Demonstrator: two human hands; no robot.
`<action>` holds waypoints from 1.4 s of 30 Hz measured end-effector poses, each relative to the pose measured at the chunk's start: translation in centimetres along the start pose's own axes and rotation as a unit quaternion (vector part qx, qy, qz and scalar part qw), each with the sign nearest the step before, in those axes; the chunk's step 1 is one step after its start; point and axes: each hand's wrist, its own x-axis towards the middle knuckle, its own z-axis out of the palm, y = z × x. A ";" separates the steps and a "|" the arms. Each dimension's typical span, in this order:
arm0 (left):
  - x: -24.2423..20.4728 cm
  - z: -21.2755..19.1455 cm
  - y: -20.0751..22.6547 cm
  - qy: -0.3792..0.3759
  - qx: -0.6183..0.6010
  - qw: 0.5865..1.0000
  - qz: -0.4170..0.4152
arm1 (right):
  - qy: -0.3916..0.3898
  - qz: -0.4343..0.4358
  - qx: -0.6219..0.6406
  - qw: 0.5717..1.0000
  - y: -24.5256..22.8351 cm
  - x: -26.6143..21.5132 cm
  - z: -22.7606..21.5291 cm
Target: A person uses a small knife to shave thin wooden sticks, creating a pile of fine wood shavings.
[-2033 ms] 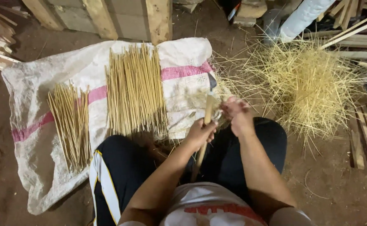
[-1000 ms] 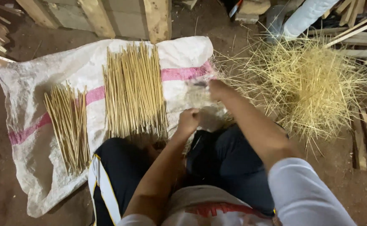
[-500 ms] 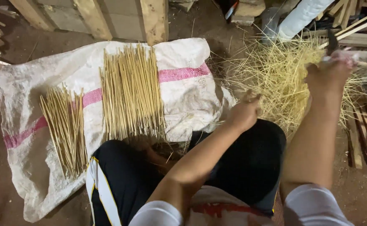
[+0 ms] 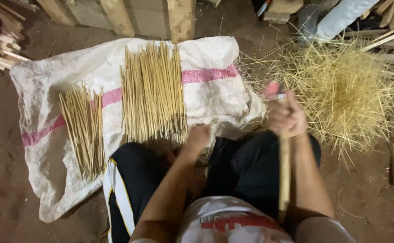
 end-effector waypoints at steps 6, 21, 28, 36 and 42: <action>0.9 -11.0 -7.8 -0.014 0.229 0.873 -0.430 | -0.014 -0.009 0.001 1.000 1.8 -1.2 4.3; -0.5 -18.1 7.7 0.362 -0.697 0.573 -0.233 | 0.152 -0.051 -0.007 0.987 8.8 -2.6 -1.6; -8.7 -14.6 13.0 0.051 -0.186 0.979 -0.063 | 0.219 -0.058 -0.198 0.954 9.2 -2.4 4.4; -7.7 -13.7 10.4 0.180 -0.280 0.930 -0.157 | 0.352 -0.122 -0.234 0.898 8.1 -4.4 2.9; -10.2 -14.3 18.9 0.056 -0.119 0.987 0.093 | 0.352 -0.136 -0.216 0.901 6.9 -4.8 6.0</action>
